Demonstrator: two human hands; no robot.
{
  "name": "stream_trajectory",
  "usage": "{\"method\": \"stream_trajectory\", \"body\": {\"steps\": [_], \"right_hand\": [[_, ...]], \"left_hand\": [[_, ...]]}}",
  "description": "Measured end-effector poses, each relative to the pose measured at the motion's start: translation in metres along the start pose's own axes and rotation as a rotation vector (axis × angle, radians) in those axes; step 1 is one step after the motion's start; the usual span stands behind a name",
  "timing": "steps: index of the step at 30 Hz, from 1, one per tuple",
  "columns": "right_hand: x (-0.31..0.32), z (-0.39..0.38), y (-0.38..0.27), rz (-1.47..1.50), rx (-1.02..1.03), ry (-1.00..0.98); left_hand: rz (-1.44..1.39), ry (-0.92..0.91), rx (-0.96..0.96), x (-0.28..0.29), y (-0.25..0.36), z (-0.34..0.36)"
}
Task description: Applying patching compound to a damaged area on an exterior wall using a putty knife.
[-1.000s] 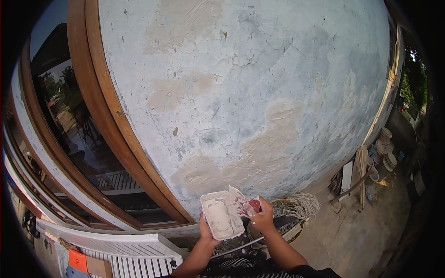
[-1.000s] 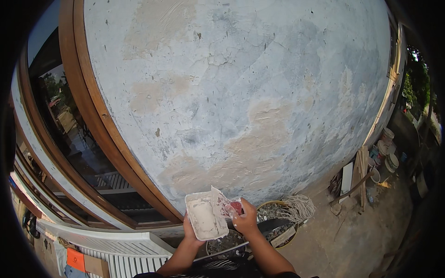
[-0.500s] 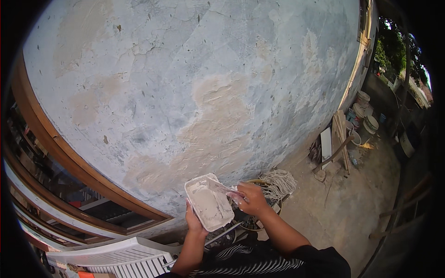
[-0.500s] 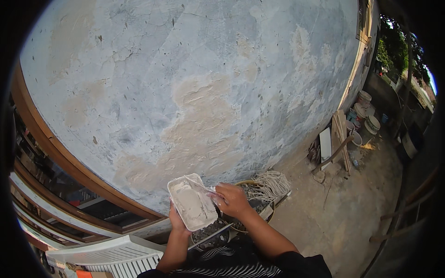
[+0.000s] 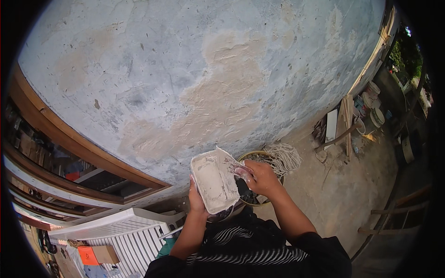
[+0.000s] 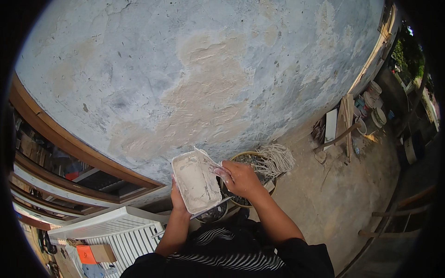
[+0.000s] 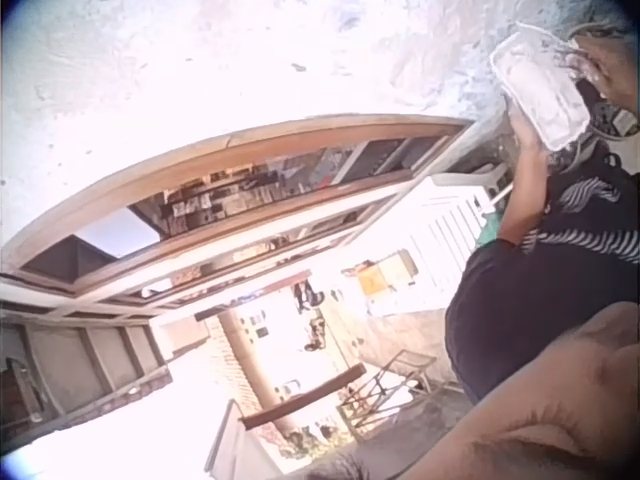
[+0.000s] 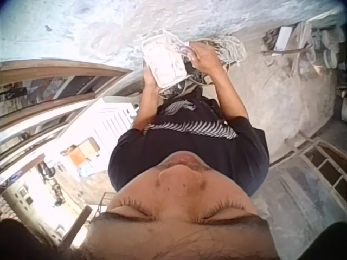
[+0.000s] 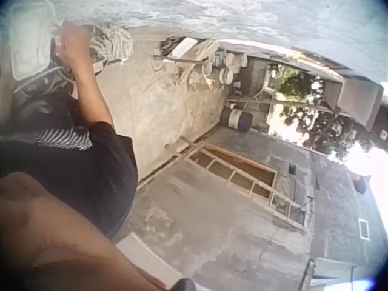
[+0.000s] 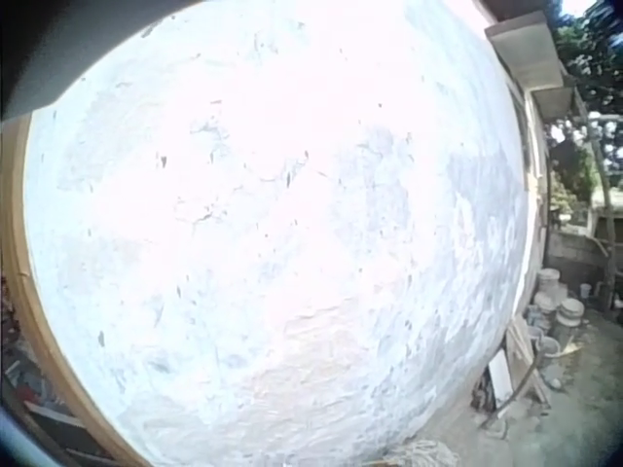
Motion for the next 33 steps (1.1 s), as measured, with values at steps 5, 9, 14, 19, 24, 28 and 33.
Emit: {"method": "stream_trajectory", "body": {"steps": [5,9,14,19,24,28,33], "right_hand": [[-0.021,-0.014,-0.022,0.025,-0.095,-0.033],[-0.039,-0.026,-0.029,0.054,-0.170,-0.012],[-0.056,-0.042,-0.024,0.258,-0.341,0.049],[-0.077,-0.083,-0.003,0.463,-0.586,0.077],[-0.099,-0.131,0.017,0.714,-0.709,0.266],[-0.082,-0.144,0.036,0.648,-0.663,0.274],[0.012,-0.171,0.060,0.361,-0.576,0.340]], "left_hand": [[0.009,-0.034,-0.153,0.010,0.041,-0.004],[-0.006,-0.066,-0.172,0.008,0.065,-0.009],[0.014,-0.073,-0.122,0.024,0.061,-0.005],[-0.045,-0.101,-0.013,0.044,0.023,-0.009],[-0.057,-0.057,0.045,0.038,-0.015,-0.016],[-0.092,-0.088,-0.026,0.024,-0.042,-0.012],[-0.227,-0.240,0.080,-0.023,-0.112,-0.004]]}}
Point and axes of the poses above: each hand's wrist, its own z-axis towards the middle knuckle, its own x-axis out of the back of the hand, y = z × x, the point moved 8 cm from there along z, towards the middle knuckle, and after that the axes turned 11 degrees about -y, right-handed, at the moved point
